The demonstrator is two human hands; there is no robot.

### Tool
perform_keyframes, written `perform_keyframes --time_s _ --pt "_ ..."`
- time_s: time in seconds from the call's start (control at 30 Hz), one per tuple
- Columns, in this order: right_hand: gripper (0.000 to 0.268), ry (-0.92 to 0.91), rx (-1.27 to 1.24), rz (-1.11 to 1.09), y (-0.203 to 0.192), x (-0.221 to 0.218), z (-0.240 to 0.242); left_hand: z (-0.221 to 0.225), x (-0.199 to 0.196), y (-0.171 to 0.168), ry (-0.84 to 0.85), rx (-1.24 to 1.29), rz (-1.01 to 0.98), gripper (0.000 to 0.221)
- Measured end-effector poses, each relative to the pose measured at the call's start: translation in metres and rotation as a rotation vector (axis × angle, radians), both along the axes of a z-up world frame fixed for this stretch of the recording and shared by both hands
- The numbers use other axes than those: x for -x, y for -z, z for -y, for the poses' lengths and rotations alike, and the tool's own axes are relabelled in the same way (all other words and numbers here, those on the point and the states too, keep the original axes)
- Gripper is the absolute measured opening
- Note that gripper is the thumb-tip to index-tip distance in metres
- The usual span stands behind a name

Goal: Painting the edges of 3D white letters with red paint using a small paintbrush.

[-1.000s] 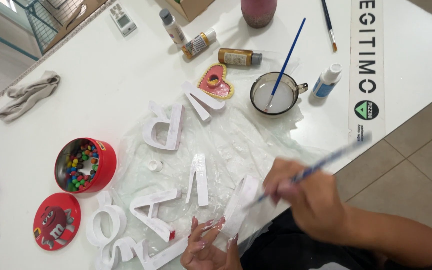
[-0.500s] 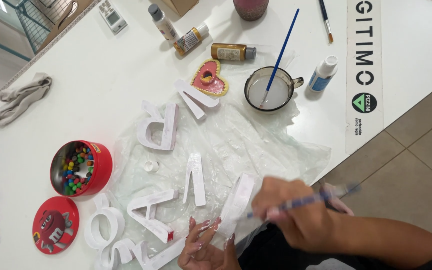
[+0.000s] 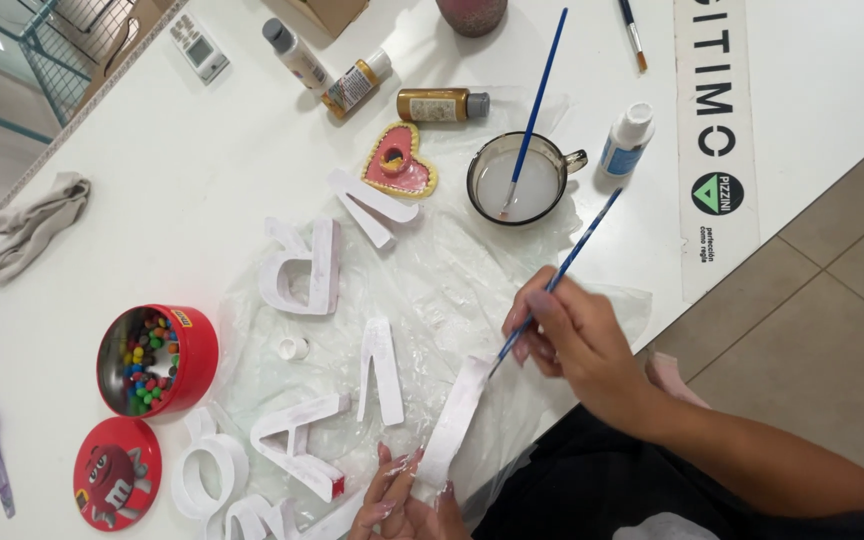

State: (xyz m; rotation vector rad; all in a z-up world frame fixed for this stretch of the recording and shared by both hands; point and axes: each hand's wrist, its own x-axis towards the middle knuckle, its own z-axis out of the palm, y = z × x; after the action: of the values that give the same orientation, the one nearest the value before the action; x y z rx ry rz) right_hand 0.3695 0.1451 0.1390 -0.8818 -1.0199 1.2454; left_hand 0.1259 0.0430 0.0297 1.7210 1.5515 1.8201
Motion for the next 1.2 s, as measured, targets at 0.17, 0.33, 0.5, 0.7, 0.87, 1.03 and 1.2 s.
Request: perform_keyframes --time_s 0.17,0.33,0.5,0.7,0.87,1.03,1.2 --pt "0.036 0.151 0.042 0.310 0.009 -0.018 -0.010 -0.005 -0.023 -0.026 -0.109 -0.015 0.101 0.055" --pt "0.034 -0.002 0.110 -0.016 0.000 -0.017 -0.013 -0.007 -0.036 -0.037 -0.103 0.014 0.257 0.052" --pt "0.037 0.113 0.037 0.272 -0.002 -0.024 -0.015 -0.005 0.006 0.018 -0.020 -0.055 0.078 0.046" --pt "0.028 0.247 -0.177 0.219 -0.014 -0.045 -0.004 -0.009 0.037 0.018 -0.104 -0.135 0.135 0.049" --pt "0.025 0.366 -0.182 0.175 -0.014 -0.060 0.009 -0.029 -0.029 -0.080 -0.059 -0.164 -0.013 0.075" --pt "0.025 0.515 -0.297 0.372 -0.004 -0.079 0.015 -0.051 -0.057 -0.089 0.076 -0.191 -0.538 0.030" --pt "0.020 0.481 -0.298 0.426 0.003 -0.083 0.023 -0.043 -0.053 -0.106 0.189 0.004 -0.681 0.063"
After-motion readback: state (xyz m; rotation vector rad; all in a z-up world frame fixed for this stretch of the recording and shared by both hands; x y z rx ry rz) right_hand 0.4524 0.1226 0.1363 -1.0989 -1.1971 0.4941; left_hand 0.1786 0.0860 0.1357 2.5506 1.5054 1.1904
